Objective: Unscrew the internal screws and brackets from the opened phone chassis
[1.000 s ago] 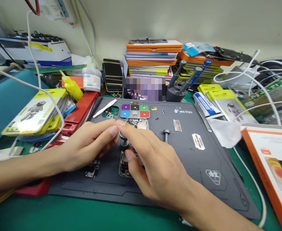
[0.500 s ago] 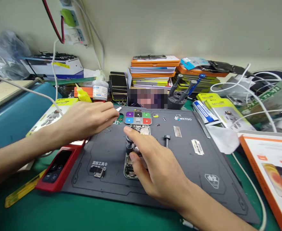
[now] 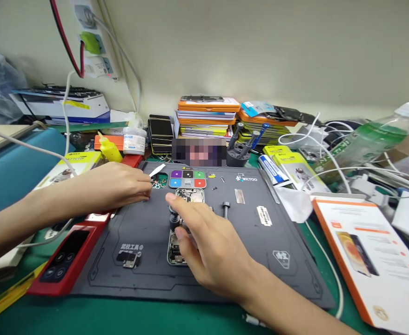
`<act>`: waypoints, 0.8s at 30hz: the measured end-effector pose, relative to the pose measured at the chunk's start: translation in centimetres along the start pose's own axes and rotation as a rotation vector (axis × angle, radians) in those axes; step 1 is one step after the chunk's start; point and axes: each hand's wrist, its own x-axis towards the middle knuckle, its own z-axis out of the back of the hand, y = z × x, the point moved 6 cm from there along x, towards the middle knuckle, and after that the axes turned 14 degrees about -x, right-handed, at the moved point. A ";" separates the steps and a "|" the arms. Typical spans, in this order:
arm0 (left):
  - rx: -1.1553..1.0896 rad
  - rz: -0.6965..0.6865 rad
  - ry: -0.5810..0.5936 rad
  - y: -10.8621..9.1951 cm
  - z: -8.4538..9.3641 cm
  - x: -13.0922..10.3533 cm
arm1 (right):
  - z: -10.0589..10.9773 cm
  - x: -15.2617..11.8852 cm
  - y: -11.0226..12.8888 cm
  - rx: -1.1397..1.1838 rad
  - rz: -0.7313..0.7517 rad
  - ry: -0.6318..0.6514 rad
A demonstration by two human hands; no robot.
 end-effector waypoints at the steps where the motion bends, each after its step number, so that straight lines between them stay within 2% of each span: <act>1: -0.003 0.002 0.002 -0.1 0.0 0.0 | 0.0 0.0 0.0 0.000 0.005 -0.002; 6: -0.033 0.063 -0.006 -1.4 -0.1 0.2 | 0.1 0.0 0.1 0.013 0.023 -0.014; 10: -0.120 0.106 -0.049 -3.4 0.0 0.2 | 0.3 0.1 0.1 0.033 0.043 -0.024; 11: -0.163 0.111 -0.065 -4.0 0.0 0.2 | 0.3 0.1 0.1 0.042 0.046 -0.024; 14: -0.499 0.116 -0.102 -5.3 -0.3 0.4 | 0.2 0.1 -0.2 0.075 0.015 -0.036; 17: -0.917 0.193 -0.091 -5.6 -1.5 0.8 | 0.7 -0.1 -0.5 0.105 -0.078 -0.110; 19: -1.110 0.250 -0.092 -5.5 -2.6 1.1 | 1.4 -0.1 -0.9 0.162 -0.184 -0.182; 22: -1.213 0.291 -0.103 -5.5 -4.0 1.4 | 2.7 -0.1 -2.4 0.419 -0.410 -0.317; 24: -1.280 0.317 -0.132 -5.6 -4.7 1.4 | 3.2 0.0 -3.3 0.564 -0.516 -0.345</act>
